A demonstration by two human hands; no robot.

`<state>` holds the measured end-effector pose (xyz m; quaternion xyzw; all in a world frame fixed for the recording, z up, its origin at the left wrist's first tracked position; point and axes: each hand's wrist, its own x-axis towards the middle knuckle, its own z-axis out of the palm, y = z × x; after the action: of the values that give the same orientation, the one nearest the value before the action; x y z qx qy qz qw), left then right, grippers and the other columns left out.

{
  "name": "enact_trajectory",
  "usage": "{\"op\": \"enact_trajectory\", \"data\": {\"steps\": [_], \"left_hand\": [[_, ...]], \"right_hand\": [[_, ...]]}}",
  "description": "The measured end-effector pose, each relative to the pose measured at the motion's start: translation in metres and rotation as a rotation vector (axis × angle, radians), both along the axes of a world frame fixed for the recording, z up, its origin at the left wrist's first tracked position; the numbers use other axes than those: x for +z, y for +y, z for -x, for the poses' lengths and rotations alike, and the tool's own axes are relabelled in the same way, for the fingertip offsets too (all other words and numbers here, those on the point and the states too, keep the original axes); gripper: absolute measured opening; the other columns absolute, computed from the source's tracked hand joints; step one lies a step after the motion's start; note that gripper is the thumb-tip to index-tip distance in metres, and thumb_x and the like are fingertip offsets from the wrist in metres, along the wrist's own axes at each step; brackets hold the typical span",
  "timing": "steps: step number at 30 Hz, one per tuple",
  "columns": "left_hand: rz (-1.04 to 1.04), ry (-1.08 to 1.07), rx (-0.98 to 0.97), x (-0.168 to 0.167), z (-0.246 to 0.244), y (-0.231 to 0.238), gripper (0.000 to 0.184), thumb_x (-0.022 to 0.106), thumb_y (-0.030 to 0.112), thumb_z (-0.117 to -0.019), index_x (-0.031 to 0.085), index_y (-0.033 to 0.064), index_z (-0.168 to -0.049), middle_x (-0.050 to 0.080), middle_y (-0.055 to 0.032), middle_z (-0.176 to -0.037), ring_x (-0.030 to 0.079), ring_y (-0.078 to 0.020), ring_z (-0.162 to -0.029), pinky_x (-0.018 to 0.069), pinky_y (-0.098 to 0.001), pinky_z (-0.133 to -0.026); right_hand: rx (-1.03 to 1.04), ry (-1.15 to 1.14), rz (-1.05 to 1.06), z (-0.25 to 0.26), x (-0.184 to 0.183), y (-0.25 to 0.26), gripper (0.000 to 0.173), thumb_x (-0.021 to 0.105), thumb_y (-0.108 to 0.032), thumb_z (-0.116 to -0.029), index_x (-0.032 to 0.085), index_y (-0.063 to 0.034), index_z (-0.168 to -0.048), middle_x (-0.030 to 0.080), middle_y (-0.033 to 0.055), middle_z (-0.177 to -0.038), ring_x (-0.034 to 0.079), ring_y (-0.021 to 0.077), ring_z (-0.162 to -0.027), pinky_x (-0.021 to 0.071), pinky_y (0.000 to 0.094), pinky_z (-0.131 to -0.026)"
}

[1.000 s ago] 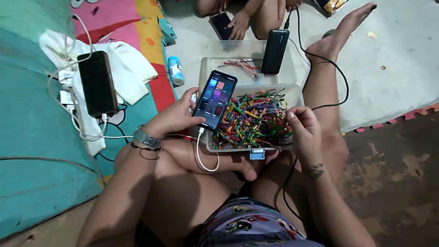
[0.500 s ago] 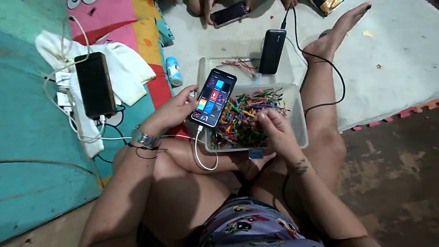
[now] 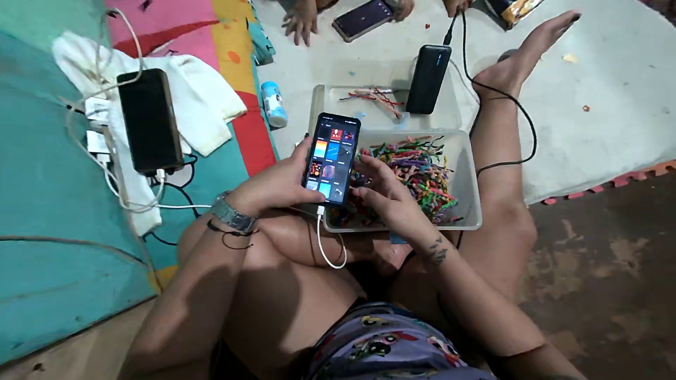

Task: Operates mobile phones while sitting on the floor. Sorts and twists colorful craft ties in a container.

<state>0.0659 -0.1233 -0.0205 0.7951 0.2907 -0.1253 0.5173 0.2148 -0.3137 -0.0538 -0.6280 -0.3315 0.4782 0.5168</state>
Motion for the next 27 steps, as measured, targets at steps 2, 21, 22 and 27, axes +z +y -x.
{"op": "enact_trajectory", "data": {"steps": [2,21,22,27], "left_hand": [[-0.028,0.012,-0.009,-0.004,-0.001,-0.001,0.122,0.088,0.01,-0.0776,0.001,0.0156,-0.163,0.063,-0.0173,-0.132,0.071,-0.0236,-0.11,0.0587,-0.046,-0.095],[-0.076,-0.053,-0.029,0.0,-0.003,-0.006,0.128,0.087,0.006,-0.0792,-0.009,0.0223,-0.163,0.056,-0.0206,-0.136,0.072,-0.0219,-0.101,0.0609,-0.0416,-0.087],[-0.104,-0.02,-0.014,0.003,-0.005,-0.007,0.121,0.082,0.008,-0.085,-0.009,0.0229,-0.164,0.059,-0.0202,-0.128,0.072,-0.0216,-0.089,0.0607,-0.041,-0.079],[-0.181,0.049,0.051,0.009,-0.011,-0.009,0.073,0.043,0.016,-0.1104,-0.004,0.0212,-0.165,0.063,-0.0176,-0.097,0.066,-0.0242,-0.076,0.0564,-0.0431,-0.067]], "right_hand": [[-0.007,0.006,-0.018,0.002,-0.001,-0.002,0.055,0.053,-0.007,-0.1009,0.037,-0.0117,-0.154,0.049,0.0085,-0.151,0.067,0.0134,-0.103,0.0578,0.033,-0.086],[0.009,-0.033,-0.069,-0.001,-0.012,-0.007,0.058,0.056,-0.01,-0.0998,0.036,-0.0114,-0.154,0.051,0.0064,-0.15,0.068,0.0089,-0.098,0.0573,0.0283,-0.082],[0.01,-0.026,-0.066,-0.001,-0.012,-0.007,0.058,0.056,-0.009,-0.0996,0.036,-0.0124,-0.154,0.051,0.0059,-0.15,0.068,0.0087,-0.097,0.0573,0.0279,-0.082],[0.013,-0.014,-0.082,-0.001,-0.012,-0.007,0.059,0.057,-0.009,-0.0995,0.036,-0.0113,-0.154,0.052,0.0067,-0.15,0.068,0.0088,-0.095,0.0574,0.0274,-0.081]]}}
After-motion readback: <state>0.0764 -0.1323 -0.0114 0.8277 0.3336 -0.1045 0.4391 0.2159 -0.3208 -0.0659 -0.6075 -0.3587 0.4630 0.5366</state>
